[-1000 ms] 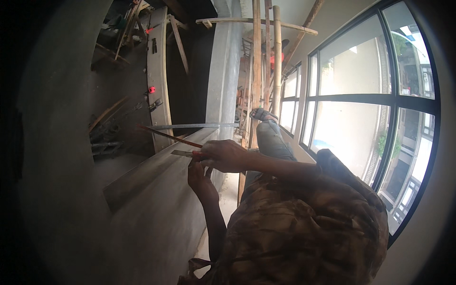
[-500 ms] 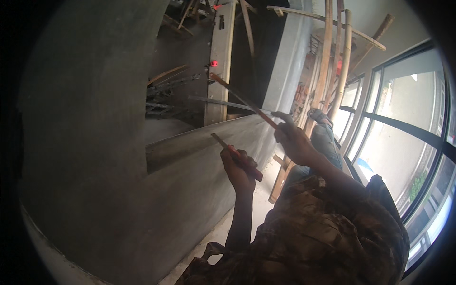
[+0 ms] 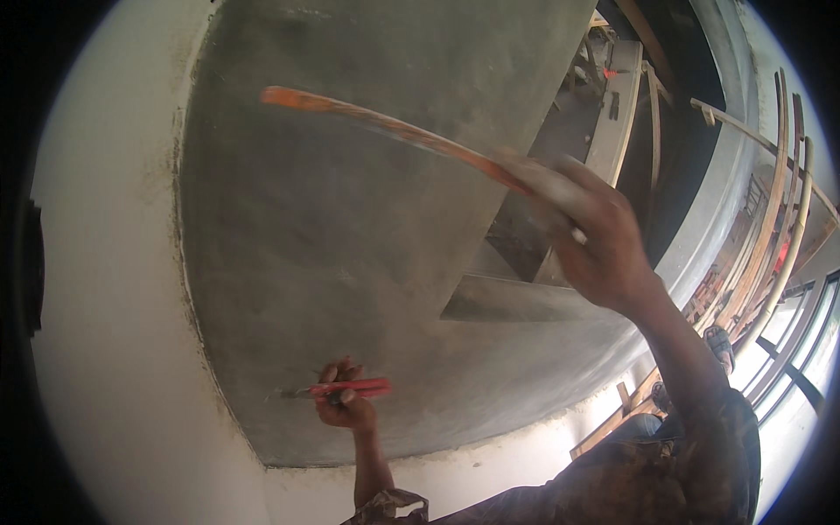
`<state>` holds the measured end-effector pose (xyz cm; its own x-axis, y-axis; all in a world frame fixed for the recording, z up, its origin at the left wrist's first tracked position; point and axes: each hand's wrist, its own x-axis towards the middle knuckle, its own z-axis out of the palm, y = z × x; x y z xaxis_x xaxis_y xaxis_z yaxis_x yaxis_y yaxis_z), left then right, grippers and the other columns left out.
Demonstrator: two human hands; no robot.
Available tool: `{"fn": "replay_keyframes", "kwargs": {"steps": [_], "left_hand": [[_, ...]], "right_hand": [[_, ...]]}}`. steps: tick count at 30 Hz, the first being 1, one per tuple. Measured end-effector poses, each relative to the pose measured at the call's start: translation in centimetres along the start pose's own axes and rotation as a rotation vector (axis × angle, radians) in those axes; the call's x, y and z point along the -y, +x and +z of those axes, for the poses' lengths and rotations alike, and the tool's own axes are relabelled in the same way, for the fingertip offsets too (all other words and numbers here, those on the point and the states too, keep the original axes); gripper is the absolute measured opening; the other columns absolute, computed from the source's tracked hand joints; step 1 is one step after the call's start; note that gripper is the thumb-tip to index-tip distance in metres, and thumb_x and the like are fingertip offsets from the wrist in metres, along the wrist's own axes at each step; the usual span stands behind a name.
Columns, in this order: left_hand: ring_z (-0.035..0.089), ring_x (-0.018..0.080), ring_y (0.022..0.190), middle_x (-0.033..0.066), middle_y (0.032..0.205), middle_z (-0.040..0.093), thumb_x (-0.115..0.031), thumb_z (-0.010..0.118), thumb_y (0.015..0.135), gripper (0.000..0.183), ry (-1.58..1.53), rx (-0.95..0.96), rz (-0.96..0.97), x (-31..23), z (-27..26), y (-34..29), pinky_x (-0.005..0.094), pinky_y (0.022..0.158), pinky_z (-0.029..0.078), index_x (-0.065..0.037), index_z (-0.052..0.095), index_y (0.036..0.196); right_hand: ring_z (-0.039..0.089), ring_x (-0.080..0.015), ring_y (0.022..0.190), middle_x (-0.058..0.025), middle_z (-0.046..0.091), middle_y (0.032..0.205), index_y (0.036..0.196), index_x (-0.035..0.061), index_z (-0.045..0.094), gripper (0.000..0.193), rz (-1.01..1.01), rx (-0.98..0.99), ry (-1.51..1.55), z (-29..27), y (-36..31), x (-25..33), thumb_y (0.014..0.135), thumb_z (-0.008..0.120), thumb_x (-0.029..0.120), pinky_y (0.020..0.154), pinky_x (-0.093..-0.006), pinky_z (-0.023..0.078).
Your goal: The person uses a scoring tool to repeatedly score a line along the edge of a ceiling board. They hold a measuring tape in the other hand to guide the scoring path. The person is positioned on scaffolding during the task.
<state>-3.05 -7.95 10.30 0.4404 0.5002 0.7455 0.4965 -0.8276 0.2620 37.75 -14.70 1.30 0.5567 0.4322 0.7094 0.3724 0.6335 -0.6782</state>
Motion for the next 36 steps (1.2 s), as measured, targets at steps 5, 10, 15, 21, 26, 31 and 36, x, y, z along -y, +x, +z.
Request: {"fn": "replay_keyframes", "kwargs": {"steps": [5, 10, 15, 21, 26, 31, 36], "left_hand": [[0.052, 0.0330, 0.117, 0.0122, 0.104, 0.068, -0.054, 0.040, 0.100, 0.051, 0.391, -0.052, 0.439, 2.2, -3.0, 7.6, 0.0555, 0.103, 0.033, -0.003, 0.045, 0.105], [0.065, 0.0242, 0.096, 0.0194, 0.134, 0.049, -0.055, 0.037, 0.101, 0.058, 0.461, -0.069, 0.593, 4.2, -3.1, 9.5, 0.0320, 0.086, 0.048, -0.001, 0.042, 0.119], [0.057, 0.0297, 0.112, 0.0136, 0.108, 0.065, -0.050, 0.035, 0.102, 0.043, 0.481, -0.089, 0.591, 2.8, -1.9, 9.4, 0.0516, 0.106, 0.030, -0.008, 0.040, 0.091], [0.054, 0.0292, 0.118, 0.0100, 0.095, 0.072, -0.049, 0.034, 0.102, 0.040, 0.525, -0.077, 0.576, 2.3, -1.7, 9.6, 0.0527, 0.111, 0.024, -0.013, 0.039, 0.084], [0.053, 0.0255, 0.119, 0.0085, 0.091, 0.073, -0.048, 0.034, 0.101, 0.038, 0.531, -0.088, 0.617, 2.3, -1.7, 10.1, 0.0484, 0.112, 0.024, -0.014, 0.040, 0.085], [0.053, 0.0230, 0.120, 0.0072, 0.088, 0.073, -0.048, 0.034, 0.101, 0.038, 0.510, -0.099, 0.613, 2.0, -1.8, 10.0, 0.0465, 0.112, 0.025, -0.014, 0.041, 0.086], [0.055, 0.0281, 0.118, 0.0158, 0.101, 0.067, -0.049, 0.034, 0.102, 0.043, 0.530, -0.046, 0.621, 2.0, -2.0, 9.8, 0.0516, 0.112, 0.023, -0.009, 0.039, 0.087]], "right_hand": [[0.055, -0.0280, 0.066, -0.0100, 0.051, 0.078, 0.132, 0.0235, 0.059, 0.059, -0.121, -0.025, -0.102, 5.9, 7.6, -0.5, 0.079, 0.058, -0.004, 0.057, -0.0398, 0.043], [0.054, -0.0268, 0.064, -0.0093, 0.050, 0.076, 0.134, 0.0270, 0.057, 0.060, -0.154, -0.058, -0.135, 7.6, 9.5, -0.3, 0.081, 0.061, 0.000, 0.055, -0.0394, 0.043], [0.048, -0.0221, 0.060, -0.0072, 0.047, 0.073, 0.135, 0.0269, 0.058, 0.064, -0.185, -0.076, -0.105, 8.6, 9.3, -1.5, 0.080, 0.060, -0.006, 0.057, -0.0358, 0.042], [0.054, -0.0259, 0.062, -0.0089, 0.051, 0.076, 0.135, 0.0305, 0.057, 0.062, -0.132, -0.080, -0.026, 9.3, 8.6, -0.9, 0.081, 0.062, 0.000, 0.056, -0.0393, 0.044], [0.055, -0.0255, 0.064, -0.0086, 0.053, 0.076, 0.132, 0.0277, 0.060, 0.058, -0.100, -0.121, -0.131, 6.7, 10.1, -0.8, 0.081, 0.061, 0.001, 0.059, -0.0384, 0.046], [0.056, -0.0259, 0.065, -0.0080, 0.054, 0.074, 0.128, 0.0258, 0.063, 0.051, -0.137, -0.167, -0.166, 5.2, 10.9, -0.6, 0.082, 0.061, 0.004, 0.059, -0.0388, 0.046], [0.056, -0.0262, 0.065, -0.0081, 0.055, 0.075, 0.128, 0.0225, 0.064, 0.047, -0.168, -0.168, -0.128, 5.8, 11.6, -1.6, 0.083, 0.061, 0.005, 0.058, -0.0402, 0.045]]}}
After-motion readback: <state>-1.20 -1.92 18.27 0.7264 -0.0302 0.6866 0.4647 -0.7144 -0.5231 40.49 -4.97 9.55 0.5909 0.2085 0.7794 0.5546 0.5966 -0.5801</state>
